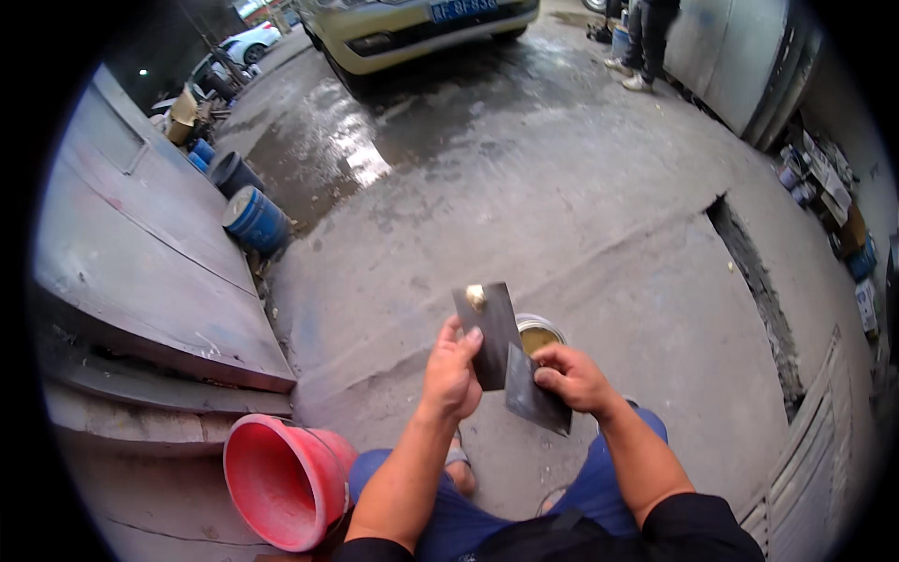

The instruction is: The person mixes a yellow paste with a hardener on a black mixing board using a putty knife. They then apply the mixed filler to a specific area on the front bumper of a silver van, smoothing it over the surface.

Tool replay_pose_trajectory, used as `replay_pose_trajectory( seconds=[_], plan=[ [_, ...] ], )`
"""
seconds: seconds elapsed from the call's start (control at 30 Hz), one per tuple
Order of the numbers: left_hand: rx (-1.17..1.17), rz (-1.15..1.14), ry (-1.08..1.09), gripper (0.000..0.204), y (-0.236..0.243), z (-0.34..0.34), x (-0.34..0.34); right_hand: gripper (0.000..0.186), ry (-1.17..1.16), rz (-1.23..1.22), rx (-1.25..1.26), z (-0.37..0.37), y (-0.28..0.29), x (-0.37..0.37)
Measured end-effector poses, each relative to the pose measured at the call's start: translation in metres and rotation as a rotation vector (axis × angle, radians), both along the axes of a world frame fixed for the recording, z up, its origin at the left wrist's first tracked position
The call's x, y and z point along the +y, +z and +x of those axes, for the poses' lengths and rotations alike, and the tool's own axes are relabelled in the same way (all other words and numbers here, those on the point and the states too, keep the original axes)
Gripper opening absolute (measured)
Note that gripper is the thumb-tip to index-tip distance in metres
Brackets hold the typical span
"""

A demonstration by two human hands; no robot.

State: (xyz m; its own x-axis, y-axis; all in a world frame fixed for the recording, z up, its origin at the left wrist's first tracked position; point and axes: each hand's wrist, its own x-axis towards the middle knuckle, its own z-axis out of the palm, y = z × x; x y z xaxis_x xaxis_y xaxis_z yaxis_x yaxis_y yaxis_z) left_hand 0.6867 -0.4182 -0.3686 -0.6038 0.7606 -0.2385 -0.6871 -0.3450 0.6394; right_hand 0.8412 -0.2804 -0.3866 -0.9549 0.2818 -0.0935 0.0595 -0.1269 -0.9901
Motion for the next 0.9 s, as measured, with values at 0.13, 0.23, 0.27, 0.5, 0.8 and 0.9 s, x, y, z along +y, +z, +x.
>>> replay_pose_trajectory(
  seconds=[0.13, 0.23, 0.27, 0.5, 0.8, 0.9],
  plan=[
    [0.092, -0.021, -0.037, 0.031, 0.019, 0.015, 0.005, 0.031, -0.235, -0.13, 0.068, 0.0, 0.001, 0.012],
    [0.125, -0.02, -0.005, 0.031, 0.02, 0.012, -0.001, 0.026, -0.372, -0.063, -0.015, -0.005, -0.013, 0.029],
    [0.158, -0.013, 0.042, 0.031, 0.02, 0.01, -0.001, 0.027, -0.385, -0.095, 0.0, 0.0, -0.015, 0.031],
    [0.271, 0.113, 0.085, 0.039, 0.017, 0.011, -0.003, 0.025, -0.406, 0.352, -0.115, 0.012, 0.009, -0.005],
    [0.719, -0.072, -0.308, 0.048, 0.008, -0.002, -0.015, 0.026, -0.4, 0.458, -0.046, -0.016, 0.029, 0.012],
    [1.09, -0.155, -0.259, 0.048, 0.013, 0.0, -0.01, 0.024, -0.373, 0.223, 0.113, -0.012, 0.031, 0.018]
  ],
)
